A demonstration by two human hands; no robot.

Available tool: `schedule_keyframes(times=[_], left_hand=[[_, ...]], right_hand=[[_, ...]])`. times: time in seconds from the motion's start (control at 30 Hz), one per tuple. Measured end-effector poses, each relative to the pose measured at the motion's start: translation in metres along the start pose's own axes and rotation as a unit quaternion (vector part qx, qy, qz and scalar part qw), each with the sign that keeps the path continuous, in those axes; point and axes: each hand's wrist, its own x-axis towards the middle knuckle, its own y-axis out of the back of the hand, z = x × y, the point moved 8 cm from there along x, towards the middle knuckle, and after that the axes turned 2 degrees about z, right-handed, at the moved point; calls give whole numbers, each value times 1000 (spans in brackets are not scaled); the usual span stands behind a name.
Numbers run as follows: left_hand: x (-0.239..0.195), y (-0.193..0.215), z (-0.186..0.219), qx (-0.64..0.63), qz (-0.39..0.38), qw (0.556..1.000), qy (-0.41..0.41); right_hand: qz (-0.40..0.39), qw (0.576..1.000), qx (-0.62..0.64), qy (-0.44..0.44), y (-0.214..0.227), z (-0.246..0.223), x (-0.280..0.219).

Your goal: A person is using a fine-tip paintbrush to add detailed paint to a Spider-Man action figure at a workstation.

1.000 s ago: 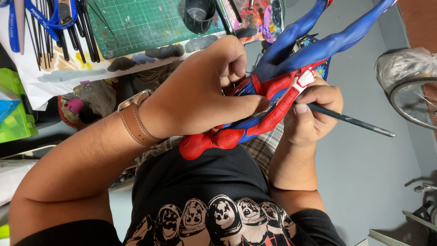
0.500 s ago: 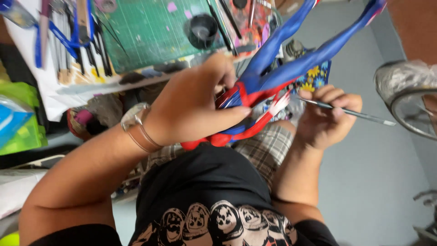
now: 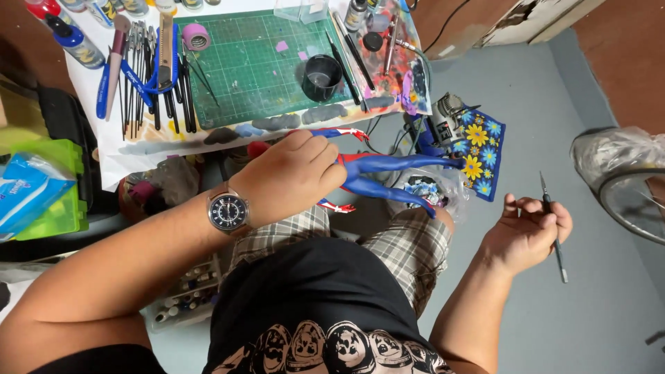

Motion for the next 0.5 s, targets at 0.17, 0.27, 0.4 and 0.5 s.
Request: schedule_keyframes(times=[0.17,0.27,0.4,0.5], left_hand=[[2,-2,4,21,-11,999,-22],[3,-2,5,21,-10,999,-24],[5,-5,9,35,-26,999,-31],[7,-5,11,43,-34,998,-38]], right_hand=[[-86,994,-57,35,-22,-3,-16],[-138,984,-91,65,-46,-9,-28],[-225,957,-131,125,-81,-21,-52],[-261,945,-128,150,-96,-22,-59]])
